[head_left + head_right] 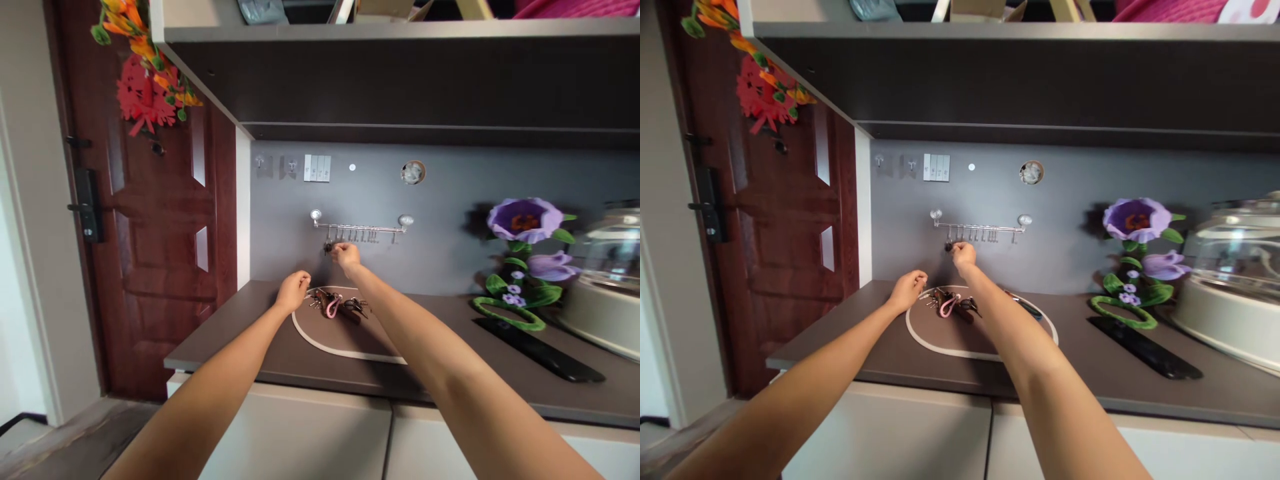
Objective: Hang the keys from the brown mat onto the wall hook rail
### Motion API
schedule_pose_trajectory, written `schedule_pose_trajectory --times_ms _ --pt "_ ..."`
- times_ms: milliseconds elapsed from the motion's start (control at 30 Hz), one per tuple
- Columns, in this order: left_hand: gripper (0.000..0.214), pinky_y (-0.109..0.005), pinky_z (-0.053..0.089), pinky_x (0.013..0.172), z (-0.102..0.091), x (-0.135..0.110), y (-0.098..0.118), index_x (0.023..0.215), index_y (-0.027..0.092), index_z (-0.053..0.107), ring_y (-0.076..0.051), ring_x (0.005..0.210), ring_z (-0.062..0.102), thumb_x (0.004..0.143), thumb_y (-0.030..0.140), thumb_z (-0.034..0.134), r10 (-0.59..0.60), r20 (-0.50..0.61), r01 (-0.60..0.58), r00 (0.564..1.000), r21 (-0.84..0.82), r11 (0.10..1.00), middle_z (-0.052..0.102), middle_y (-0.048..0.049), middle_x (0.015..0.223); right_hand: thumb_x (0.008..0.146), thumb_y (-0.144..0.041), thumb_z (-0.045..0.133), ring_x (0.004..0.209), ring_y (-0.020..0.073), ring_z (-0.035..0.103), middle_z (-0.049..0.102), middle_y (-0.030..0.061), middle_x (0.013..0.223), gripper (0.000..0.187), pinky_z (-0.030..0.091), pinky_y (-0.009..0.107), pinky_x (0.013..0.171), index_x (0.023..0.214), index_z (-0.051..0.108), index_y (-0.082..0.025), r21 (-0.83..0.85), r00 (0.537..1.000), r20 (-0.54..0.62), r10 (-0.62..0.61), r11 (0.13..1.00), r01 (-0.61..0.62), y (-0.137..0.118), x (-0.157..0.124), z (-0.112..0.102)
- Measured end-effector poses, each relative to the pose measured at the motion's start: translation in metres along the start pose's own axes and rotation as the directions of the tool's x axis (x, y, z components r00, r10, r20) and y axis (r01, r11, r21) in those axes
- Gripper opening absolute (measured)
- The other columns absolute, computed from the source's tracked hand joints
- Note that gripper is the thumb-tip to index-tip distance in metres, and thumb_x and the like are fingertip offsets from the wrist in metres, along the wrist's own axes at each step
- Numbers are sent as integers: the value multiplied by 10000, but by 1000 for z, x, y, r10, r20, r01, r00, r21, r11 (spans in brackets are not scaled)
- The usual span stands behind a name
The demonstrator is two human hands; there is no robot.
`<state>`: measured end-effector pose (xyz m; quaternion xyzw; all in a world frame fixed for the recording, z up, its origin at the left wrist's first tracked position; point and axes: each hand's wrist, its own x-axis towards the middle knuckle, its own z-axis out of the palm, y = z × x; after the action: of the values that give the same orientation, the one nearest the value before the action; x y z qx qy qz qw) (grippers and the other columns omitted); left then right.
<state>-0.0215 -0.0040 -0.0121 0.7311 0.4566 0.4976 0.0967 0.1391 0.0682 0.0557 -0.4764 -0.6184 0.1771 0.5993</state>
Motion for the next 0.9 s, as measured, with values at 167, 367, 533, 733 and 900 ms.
schedule_pose_trajectory --times_ms 167,367,533,733,900 --pt "111 -235 413 600 -4 13 15 808 160 558 -107 544 537 766 186 459 -127 21 128 992 -131 983 603 -20 685 751 -147 430 601 81 577 634 54 782 172 466 212 576 887 534 -141 151 984 46 173 972 -178 -16 -32 -17" --pt "104 -224 422 608 3 29 25 780 145 550 -79 510 511 759 137 449 -220 -41 203 975 -249 947 600 -15 681 776 -154 436 662 94 599 640 54 773 172 475 250 675 924 523 -136 171 983 118 139 972 -158 0 -66 -24" --pt "141 -224 420 634 18 21 17 783 140 571 -96 585 528 751 114 436 -237 -84 218 968 -194 957 618 -31 717 779 -167 452 706 103 606 637 44 792 184 463 256 708 939 540 -144 53 981 194 24 998 -34 23 -85 -27" --pt "136 -253 405 707 22 11 0 778 166 621 -136 702 543 741 145 492 -133 -21 134 991 52 990 634 -35 766 752 -176 489 722 135 576 651 33 784 137 419 265 727 814 611 -175 -287 936 330 -122 932 223 22 -93 -34" --pt "148 -273 397 717 19 12 -11 776 173 650 -170 738 553 742 161 506 -147 73 123 986 266 956 646 -66 812 753 -183 489 689 139 553 652 37 779 143 395 249 682 779 630 -183 -364 917 372 -140 887 283 17 -95 -32"
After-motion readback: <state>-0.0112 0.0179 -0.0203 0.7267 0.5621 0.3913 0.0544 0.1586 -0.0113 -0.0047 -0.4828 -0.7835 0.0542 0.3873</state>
